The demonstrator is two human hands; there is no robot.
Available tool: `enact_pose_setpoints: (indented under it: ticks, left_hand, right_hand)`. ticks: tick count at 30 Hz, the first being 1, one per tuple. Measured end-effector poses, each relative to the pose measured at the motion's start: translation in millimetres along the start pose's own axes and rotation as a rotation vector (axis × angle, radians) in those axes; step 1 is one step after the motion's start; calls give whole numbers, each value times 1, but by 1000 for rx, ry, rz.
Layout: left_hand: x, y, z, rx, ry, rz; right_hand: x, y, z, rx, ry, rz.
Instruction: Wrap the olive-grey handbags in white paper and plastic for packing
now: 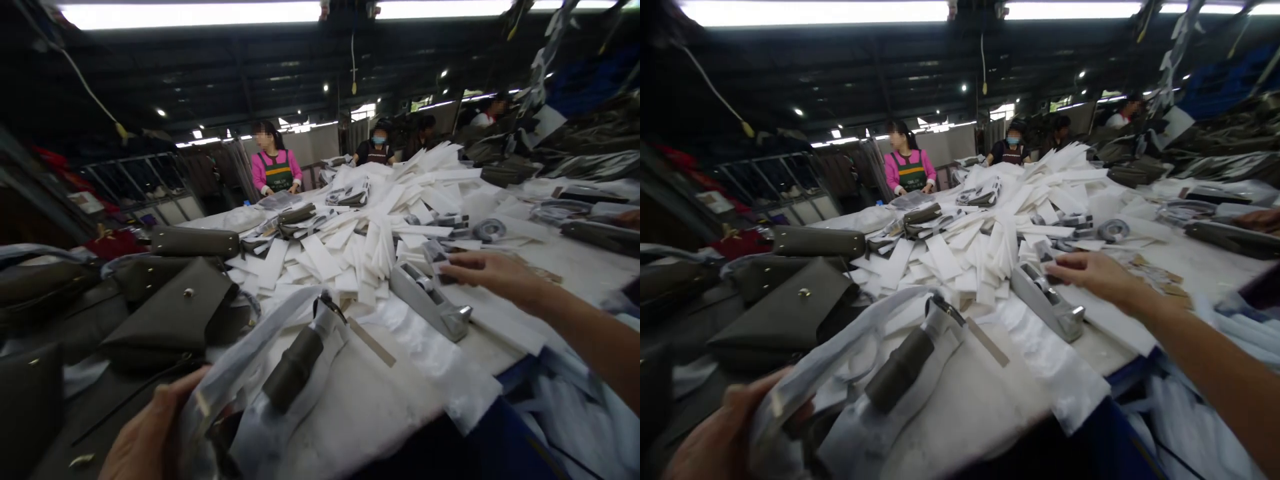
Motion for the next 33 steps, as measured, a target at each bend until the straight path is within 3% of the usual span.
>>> enact_pose_setpoints:
  ticks: [3, 8, 12, 18, 25, 29, 31, 33]
  left_hand:
    - [-1, -10, 5, -264, 336, 148]
    - [19, -33, -3, -490, 350, 184]
    - [26, -47, -17, -640, 323, 103]
    - [46, -54, -26, -799, 179, -52]
    - [53, -50, -33, -742, 36, -124]
    - [48, -53, -25, -898, 109, -144]
    - [45, -51, -22, -898, 147, -129]
    - [41, -49, -21, -858, 197, -85]
  right_hand:
    - [-56, -64, 72, -214, 139, -380]
    - [-144, -164, 149, -439, 162, -867]
    - [-196, -205, 166, -523, 66, -1200]
    - [-246, -213, 175, -565, 27, -1452]
    - [-267, -204, 176, -528, 111, -1532]
    - [-265, -198, 179, -509, 191, -1445]
    - [-257, -196, 177, -503, 259, -1312]
    - [-235, -194, 165, -412, 327, -1065]
Point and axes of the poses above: each hand's wrist, its own z-axis away from the middle knuckle, its own y-axis out of the back of the hand, x = y × z, the point moved 6 cm from there along -z, towards the middle knuckle, and after that the axes turned 4 degrees about z, right-handed, at the moved point
